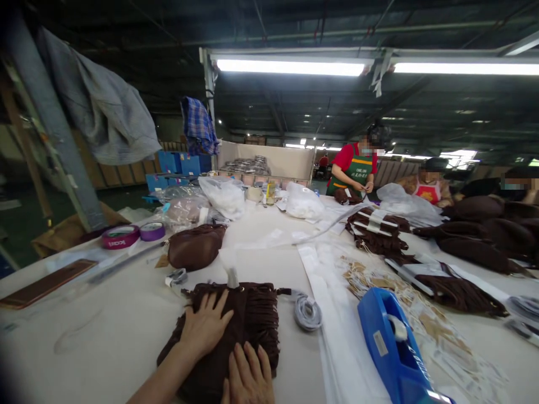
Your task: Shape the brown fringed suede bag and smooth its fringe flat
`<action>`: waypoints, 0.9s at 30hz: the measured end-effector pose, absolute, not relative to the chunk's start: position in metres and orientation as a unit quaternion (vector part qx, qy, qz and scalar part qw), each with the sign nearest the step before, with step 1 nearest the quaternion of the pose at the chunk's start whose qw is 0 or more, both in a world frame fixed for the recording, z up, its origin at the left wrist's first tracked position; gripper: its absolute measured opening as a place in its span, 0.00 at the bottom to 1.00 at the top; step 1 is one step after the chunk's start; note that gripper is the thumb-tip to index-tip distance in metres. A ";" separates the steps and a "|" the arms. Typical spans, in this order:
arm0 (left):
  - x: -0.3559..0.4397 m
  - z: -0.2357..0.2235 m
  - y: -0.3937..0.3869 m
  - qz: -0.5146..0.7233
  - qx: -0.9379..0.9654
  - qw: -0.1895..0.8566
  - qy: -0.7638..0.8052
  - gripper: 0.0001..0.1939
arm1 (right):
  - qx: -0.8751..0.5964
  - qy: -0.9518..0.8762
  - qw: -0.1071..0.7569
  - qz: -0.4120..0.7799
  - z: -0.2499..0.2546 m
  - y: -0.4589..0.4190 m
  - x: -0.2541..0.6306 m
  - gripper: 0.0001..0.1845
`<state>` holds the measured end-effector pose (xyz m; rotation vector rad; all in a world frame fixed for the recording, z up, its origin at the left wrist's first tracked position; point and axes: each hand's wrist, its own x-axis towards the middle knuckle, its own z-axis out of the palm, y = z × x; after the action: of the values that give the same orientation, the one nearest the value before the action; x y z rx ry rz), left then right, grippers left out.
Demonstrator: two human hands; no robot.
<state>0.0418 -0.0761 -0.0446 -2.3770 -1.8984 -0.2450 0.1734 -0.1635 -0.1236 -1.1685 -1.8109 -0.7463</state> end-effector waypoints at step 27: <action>0.007 -0.087 -0.120 -0.203 -0.864 0.269 -0.374 0.23 | -0.549 -0.746 0.364 -0.100 -0.074 -0.198 0.190 0.18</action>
<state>0.0070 -0.1201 -0.0868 -2.3309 -1.0085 -0.5471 0.1897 -0.1982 -0.0736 -1.4115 -1.9182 -0.2573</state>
